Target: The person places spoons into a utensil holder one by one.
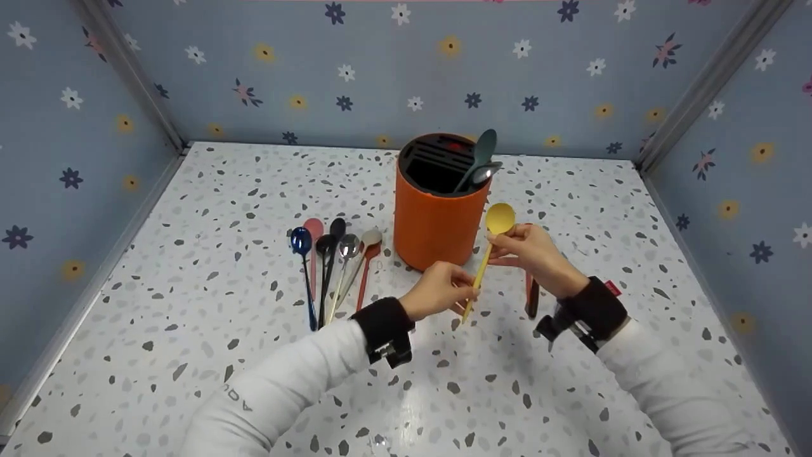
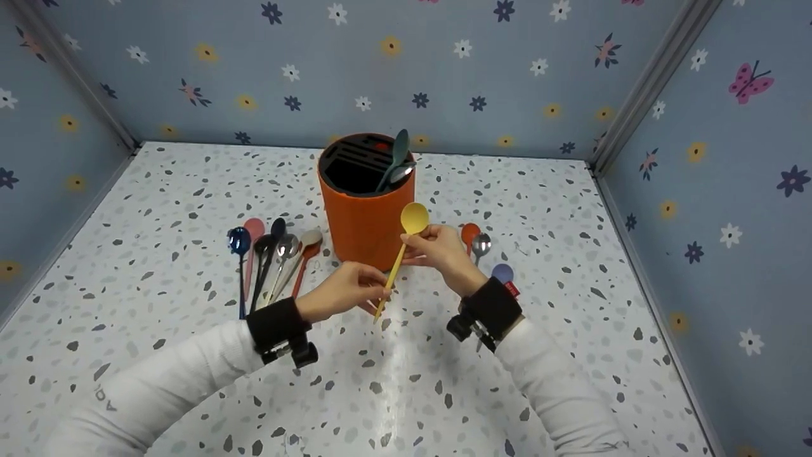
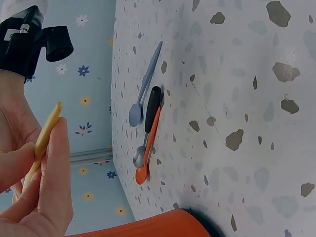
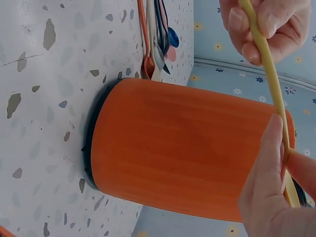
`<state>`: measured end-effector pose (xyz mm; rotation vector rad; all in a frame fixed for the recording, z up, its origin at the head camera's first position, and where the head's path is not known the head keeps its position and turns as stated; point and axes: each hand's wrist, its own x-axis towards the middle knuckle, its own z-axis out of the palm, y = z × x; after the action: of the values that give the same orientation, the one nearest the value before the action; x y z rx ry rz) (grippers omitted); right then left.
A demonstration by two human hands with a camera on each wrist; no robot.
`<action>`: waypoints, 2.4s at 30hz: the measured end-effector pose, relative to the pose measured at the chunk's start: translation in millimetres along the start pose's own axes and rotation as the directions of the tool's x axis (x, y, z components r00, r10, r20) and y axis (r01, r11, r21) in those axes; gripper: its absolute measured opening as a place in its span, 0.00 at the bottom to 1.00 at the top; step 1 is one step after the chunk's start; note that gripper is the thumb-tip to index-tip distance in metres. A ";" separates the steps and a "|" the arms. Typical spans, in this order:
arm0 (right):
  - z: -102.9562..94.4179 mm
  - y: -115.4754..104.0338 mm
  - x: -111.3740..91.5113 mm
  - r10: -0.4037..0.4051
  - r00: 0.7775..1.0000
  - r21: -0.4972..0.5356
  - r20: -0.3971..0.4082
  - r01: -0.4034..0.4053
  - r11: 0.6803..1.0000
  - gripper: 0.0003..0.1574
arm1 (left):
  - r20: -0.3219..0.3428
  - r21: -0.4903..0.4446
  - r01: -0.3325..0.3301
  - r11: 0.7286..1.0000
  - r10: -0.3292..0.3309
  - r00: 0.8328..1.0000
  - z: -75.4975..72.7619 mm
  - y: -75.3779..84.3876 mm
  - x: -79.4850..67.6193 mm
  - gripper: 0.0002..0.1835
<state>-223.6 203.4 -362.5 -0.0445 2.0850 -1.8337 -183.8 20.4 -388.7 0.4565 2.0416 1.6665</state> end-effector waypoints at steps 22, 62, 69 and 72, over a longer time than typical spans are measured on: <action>2.6 -60.8 3.2 -0.106 0.994 0.033 -0.038 0.108 0.994 0.18 | -0.092 0.172 -0.075 0.982 0.092 0.991 -25.6 51.3 2.8 0.09; -2.7 -146.0 21.8 -0.355 0.912 0.148 -0.207 0.388 0.910 0.09 | -0.205 0.393 -0.156 0.906 0.252 0.946 -67.9 118.9 49.2 0.11; -0.6 -146.0 26.2 -0.349 0.905 0.179 -0.244 0.396 0.901 0.07 | -0.261 0.440 -0.180 0.880 0.317 0.912 -68.0 110.2 60.3 0.11; -0.7 -143.4 28.1 -0.356 0.899 0.174 -0.255 0.405 0.898 0.07 | -0.280 0.436 -0.184 0.881 0.327 0.902 -67.1 106.2 64.4 0.11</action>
<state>-280.5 174.4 -231.1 -0.2221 2.1104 -2.3988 -277.9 21.4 -283.4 0.6338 2.7137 1.5549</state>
